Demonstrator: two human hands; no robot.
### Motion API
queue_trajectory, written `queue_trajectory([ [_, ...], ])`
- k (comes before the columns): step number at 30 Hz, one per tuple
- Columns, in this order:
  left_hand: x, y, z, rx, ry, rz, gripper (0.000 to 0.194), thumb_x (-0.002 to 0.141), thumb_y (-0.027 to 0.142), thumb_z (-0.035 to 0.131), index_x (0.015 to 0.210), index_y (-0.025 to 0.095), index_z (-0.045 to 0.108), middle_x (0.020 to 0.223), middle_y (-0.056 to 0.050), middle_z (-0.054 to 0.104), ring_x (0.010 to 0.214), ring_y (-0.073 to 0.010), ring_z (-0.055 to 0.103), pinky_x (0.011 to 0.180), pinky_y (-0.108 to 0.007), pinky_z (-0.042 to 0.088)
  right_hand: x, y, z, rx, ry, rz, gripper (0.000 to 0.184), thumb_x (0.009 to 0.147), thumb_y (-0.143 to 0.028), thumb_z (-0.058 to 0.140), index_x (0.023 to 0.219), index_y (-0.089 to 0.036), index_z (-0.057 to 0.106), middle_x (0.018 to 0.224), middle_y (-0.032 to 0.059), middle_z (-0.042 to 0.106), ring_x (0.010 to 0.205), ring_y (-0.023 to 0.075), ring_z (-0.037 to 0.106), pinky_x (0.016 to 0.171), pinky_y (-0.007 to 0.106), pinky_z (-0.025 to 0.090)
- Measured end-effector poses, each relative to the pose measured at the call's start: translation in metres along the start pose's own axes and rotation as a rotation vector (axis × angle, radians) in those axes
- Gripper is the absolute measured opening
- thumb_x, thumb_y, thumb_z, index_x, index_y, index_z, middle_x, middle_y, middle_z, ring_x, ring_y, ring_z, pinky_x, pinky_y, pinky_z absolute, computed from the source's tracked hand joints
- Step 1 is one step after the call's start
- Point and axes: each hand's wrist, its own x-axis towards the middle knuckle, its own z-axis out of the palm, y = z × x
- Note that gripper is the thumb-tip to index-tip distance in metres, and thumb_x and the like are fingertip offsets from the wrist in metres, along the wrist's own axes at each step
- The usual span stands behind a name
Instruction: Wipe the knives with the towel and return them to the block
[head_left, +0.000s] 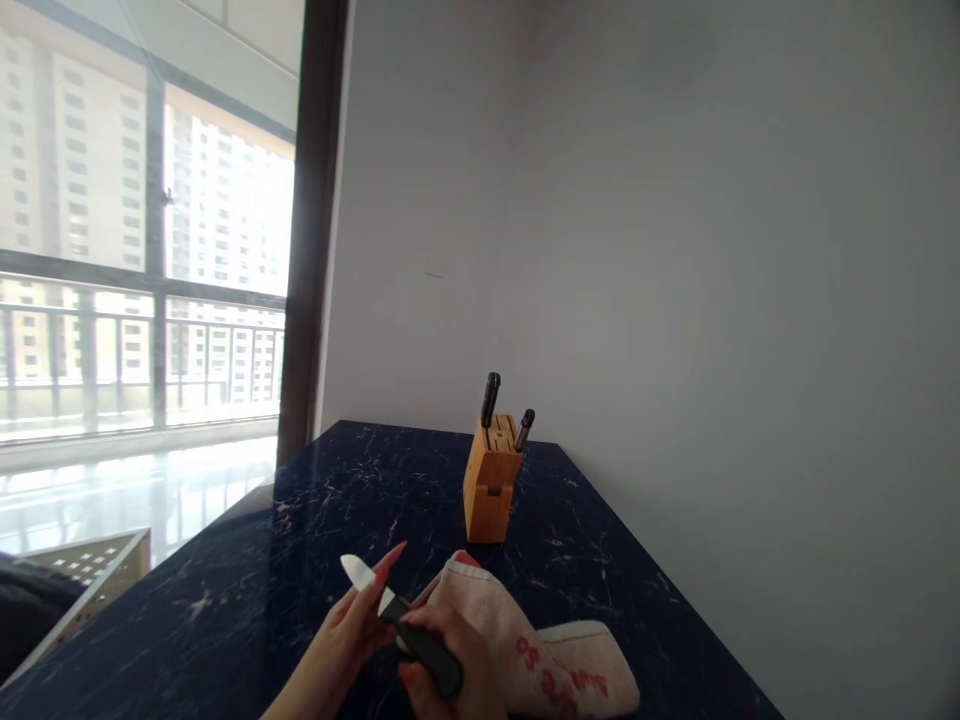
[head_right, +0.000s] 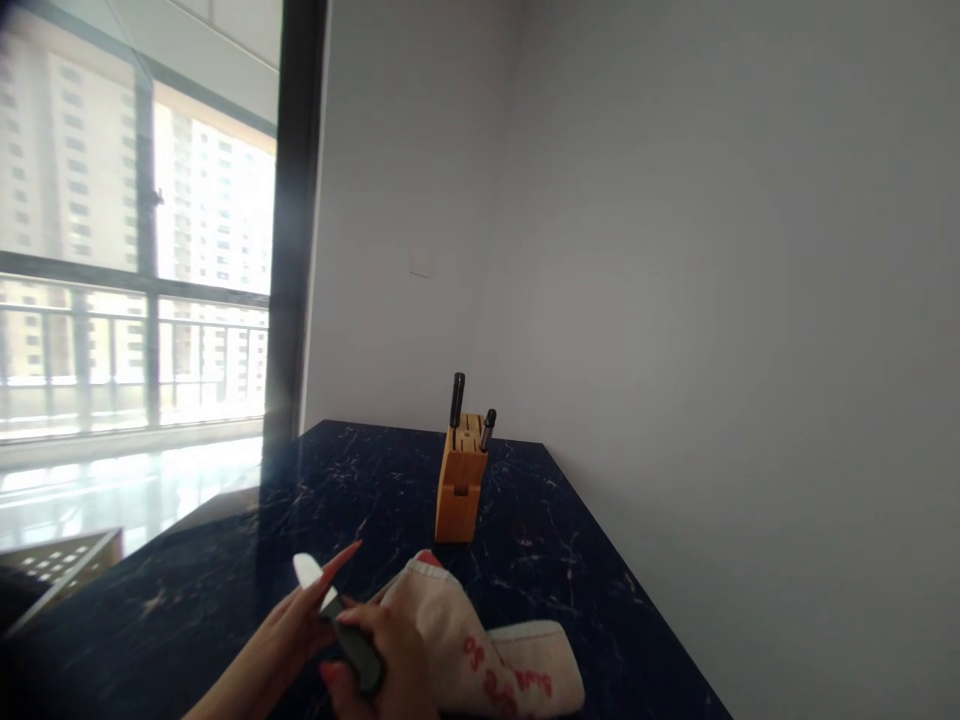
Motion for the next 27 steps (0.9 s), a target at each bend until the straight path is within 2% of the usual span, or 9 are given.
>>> queue_trajectory([
  [2,0.005,-0.009,0.0,-0.034,-0.076,0.0,0.081,0.069,0.066,0.05,0.134,0.021,0.032,0.061,-0.001,0.064,0.055,-0.0158,0.059,0.056,-0.026,0.045,0.002,-0.011,-0.002,0.023,0.114,0.082,0.016,0.084,-0.034,0.045,0.093,-0.026,0.056,0.085,0.0029,0.064,0.078,0.0184,0.061,0.071,0.031,0.049],
  [4,0.012,-0.018,-0.003,0.003,-0.174,-0.025,0.081,0.068,0.075,0.037,0.122,0.017,0.049,0.056,-0.004,0.065,0.042,-0.0129,0.054,0.042,-0.021,0.035,0.012,-0.024,-0.016,0.027,0.213,0.136,0.014,0.085,-0.031,0.043,0.084,-0.025,0.055,0.078,0.0023,0.063,0.071,0.0167,0.06,0.066,0.028,0.049],
  [6,0.02,-0.024,-0.008,0.087,-0.265,-0.086,0.088,0.064,0.083,0.023,0.094,0.013,0.065,0.05,-0.008,0.064,0.033,-0.0104,0.047,0.035,-0.019,0.023,0.03,-0.036,-0.042,0.004,0.296,0.15,0.014,0.086,-0.032,0.043,0.09,-0.023,0.053,0.08,0.0032,0.061,0.068,0.0156,0.059,0.063,0.028,0.048],
  [8,0.025,-0.026,-0.013,0.157,-0.319,-0.131,0.091,0.06,0.086,0.014,0.073,0.012,0.066,0.045,-0.009,0.062,0.028,-0.0087,0.042,0.033,-0.019,0.016,0.054,-0.045,-0.076,-0.019,0.344,0.138,0.016,0.087,-0.033,0.041,0.094,-0.021,0.05,0.074,0.0018,0.058,0.063,0.0141,0.056,0.057,0.025,0.046],
  [11,0.028,-0.024,-0.02,0.202,-0.329,-0.118,0.085,0.062,0.084,0.015,0.066,0.015,0.063,0.043,-0.007,0.061,0.025,-0.0071,0.037,0.032,-0.019,0.012,0.094,-0.049,-0.127,-0.26,0.343,0.043,0.017,0.084,-0.033,0.046,0.093,-0.02,0.052,0.065,-0.001,0.055,0.055,0.0119,0.052,0.054,0.023,0.042],
  [14,0.027,-0.025,-0.023,0.222,-0.303,-0.098,0.079,0.066,0.081,0.016,0.065,0.016,0.061,0.042,-0.006,0.061,0.023,-0.0063,0.034,0.031,-0.019,0.011,0.123,-0.048,-0.158,-0.469,0.296,-0.043,0.016,0.084,-0.032,0.046,0.088,-0.02,0.054,0.065,-0.0006,0.056,0.053,0.0113,0.05,0.053,0.023,0.039],
  [17,0.028,-0.031,-0.023,0.273,-0.315,-0.116,0.081,0.065,0.082,0.012,0.066,0.016,0.059,0.041,-0.005,0.06,0.022,-0.0067,0.034,0.03,-0.02,0.011,0.137,-0.045,-0.169,-0.58,0.257,-0.078,0.016,0.084,-0.031,0.044,0.087,-0.02,0.055,0.064,-0.0007,0.057,0.051,0.0109,0.048,0.052,0.022,0.037],
  [22,0.033,-0.039,-0.022,0.339,-0.307,-0.153,0.092,0.06,0.083,-0.004,0.07,0.015,0.057,0.039,-0.004,0.058,0.022,-0.0078,0.035,0.03,-0.02,0.011,0.152,-0.04,-0.173,-0.604,0.219,-0.031,0.019,0.084,-0.033,0.043,0.086,-0.019,0.055,0.056,-0.0026,0.053,0.047,0.0113,0.047,0.049,0.022,0.034],
  [27,0.029,-0.035,-0.019,0.374,-0.321,-0.133,0.091,0.061,0.082,-0.004,0.071,0.014,0.056,0.041,-0.005,0.059,0.023,-0.0073,0.034,0.03,-0.02,0.012,0.181,-0.041,-0.175,-0.608,0.194,-0.005,0.018,0.081,-0.031,0.044,0.082,-0.018,0.055,0.056,-0.002,0.054,0.049,0.0119,0.048,0.051,0.022,0.034],
])
